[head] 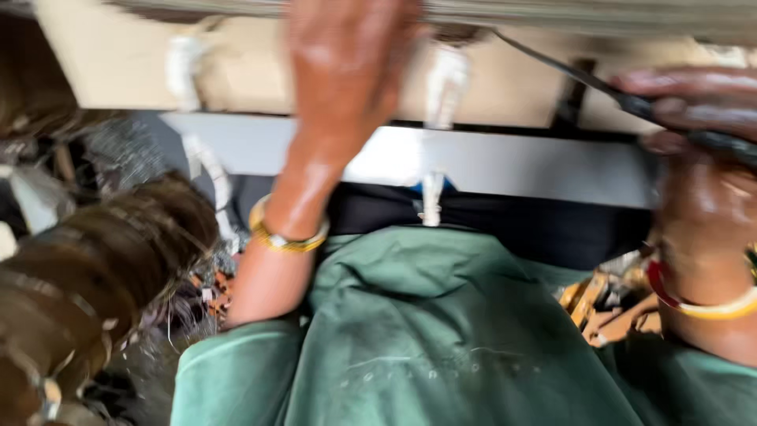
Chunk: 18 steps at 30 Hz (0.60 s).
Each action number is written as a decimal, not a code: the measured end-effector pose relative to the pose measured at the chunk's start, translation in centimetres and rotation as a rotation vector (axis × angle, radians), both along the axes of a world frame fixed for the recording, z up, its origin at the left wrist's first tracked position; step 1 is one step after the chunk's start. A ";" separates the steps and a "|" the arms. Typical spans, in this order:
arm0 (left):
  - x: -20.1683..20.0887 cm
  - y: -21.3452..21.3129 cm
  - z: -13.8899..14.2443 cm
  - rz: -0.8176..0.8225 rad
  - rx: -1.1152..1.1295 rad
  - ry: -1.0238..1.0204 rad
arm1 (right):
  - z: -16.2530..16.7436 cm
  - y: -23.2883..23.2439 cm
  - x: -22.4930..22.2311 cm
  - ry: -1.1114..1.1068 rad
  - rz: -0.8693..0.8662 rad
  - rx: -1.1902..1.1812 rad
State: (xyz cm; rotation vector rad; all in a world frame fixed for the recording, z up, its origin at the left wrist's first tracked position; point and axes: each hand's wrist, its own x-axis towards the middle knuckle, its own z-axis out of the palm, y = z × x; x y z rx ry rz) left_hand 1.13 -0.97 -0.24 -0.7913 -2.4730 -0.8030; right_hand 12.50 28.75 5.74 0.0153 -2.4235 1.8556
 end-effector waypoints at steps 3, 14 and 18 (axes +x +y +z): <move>0.3 0.7 2.6 -0.020 0.043 -0.032 | -0.1 1.4 -1.1 0.167 0.160 0.223; 0.5 0.9 4.6 -0.044 0.068 0.005 | 0.1 -2.5 -2.4 0.158 0.134 0.058; 0.6 0.6 4.4 -0.045 0.068 -0.021 | 1.0 -3.2 -1.9 0.224 0.206 0.222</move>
